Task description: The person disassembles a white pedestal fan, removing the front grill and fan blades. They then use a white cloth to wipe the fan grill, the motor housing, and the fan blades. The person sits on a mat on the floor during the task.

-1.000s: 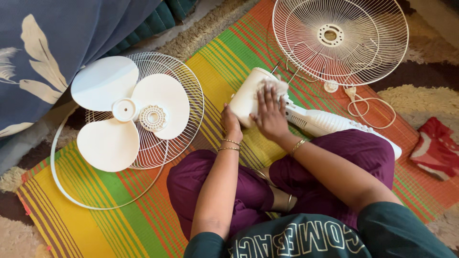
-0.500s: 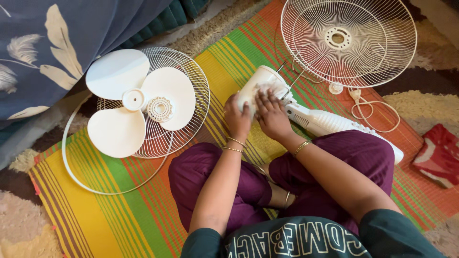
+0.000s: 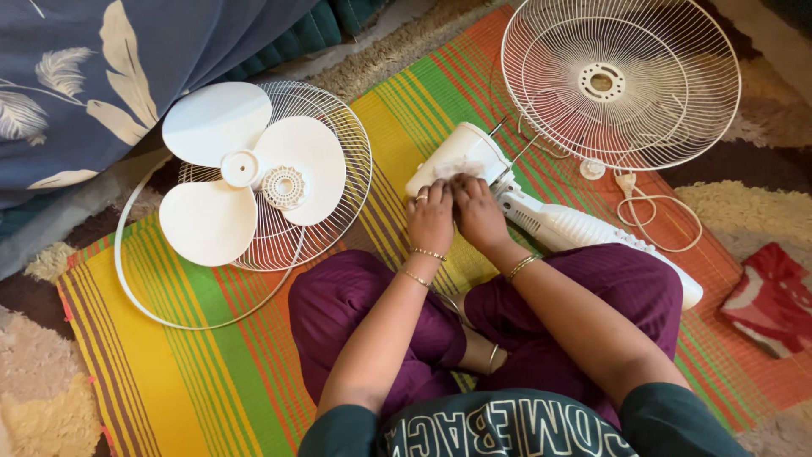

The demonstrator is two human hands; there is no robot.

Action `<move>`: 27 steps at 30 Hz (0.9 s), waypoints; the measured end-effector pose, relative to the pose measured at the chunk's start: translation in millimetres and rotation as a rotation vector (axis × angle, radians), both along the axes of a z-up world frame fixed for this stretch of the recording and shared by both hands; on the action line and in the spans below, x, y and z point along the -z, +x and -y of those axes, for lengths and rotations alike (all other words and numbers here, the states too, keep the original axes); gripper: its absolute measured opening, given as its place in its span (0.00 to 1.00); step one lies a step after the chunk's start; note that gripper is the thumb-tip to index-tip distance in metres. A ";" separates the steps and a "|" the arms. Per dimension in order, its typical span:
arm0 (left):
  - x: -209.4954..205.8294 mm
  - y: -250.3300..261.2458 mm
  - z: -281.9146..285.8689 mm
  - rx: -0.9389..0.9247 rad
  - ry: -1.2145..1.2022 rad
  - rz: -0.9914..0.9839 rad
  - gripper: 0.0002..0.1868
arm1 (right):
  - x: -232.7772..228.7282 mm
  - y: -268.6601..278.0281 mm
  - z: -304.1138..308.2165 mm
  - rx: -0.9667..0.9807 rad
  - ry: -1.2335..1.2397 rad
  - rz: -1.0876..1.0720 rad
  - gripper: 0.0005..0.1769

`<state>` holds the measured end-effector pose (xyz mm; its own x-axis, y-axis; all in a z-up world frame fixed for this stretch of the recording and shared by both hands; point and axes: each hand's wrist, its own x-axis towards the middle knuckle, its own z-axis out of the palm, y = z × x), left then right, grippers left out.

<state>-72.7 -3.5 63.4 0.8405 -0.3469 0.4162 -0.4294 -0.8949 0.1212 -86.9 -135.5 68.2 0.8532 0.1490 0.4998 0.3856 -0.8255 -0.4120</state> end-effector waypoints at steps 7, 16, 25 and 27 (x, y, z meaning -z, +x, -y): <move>6.7 -20.7 -14.9 -0.104 0.052 -0.011 0.14 | 4.0 0.8 -17.4 -0.048 0.056 -0.081 0.15; 26.2 26.0 43.9 0.083 0.142 0.115 0.07 | 26.0 30.5 27.0 0.202 0.130 -0.117 0.08; 17.1 60.8 89.0 0.156 0.206 -0.043 0.09 | 29.8 44.1 63.9 0.358 0.228 -0.077 0.07; 25.3 56.7 84.7 0.131 0.167 -0.048 0.10 | 29.5 43.8 62.1 0.339 0.236 -0.100 0.07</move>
<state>-16.0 -88.3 38.0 0.8012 -0.5152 0.3043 -0.5404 -0.8414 -0.0014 -43.1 -197.6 38.7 0.8801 -0.2572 0.3991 0.0568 -0.7775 -0.6263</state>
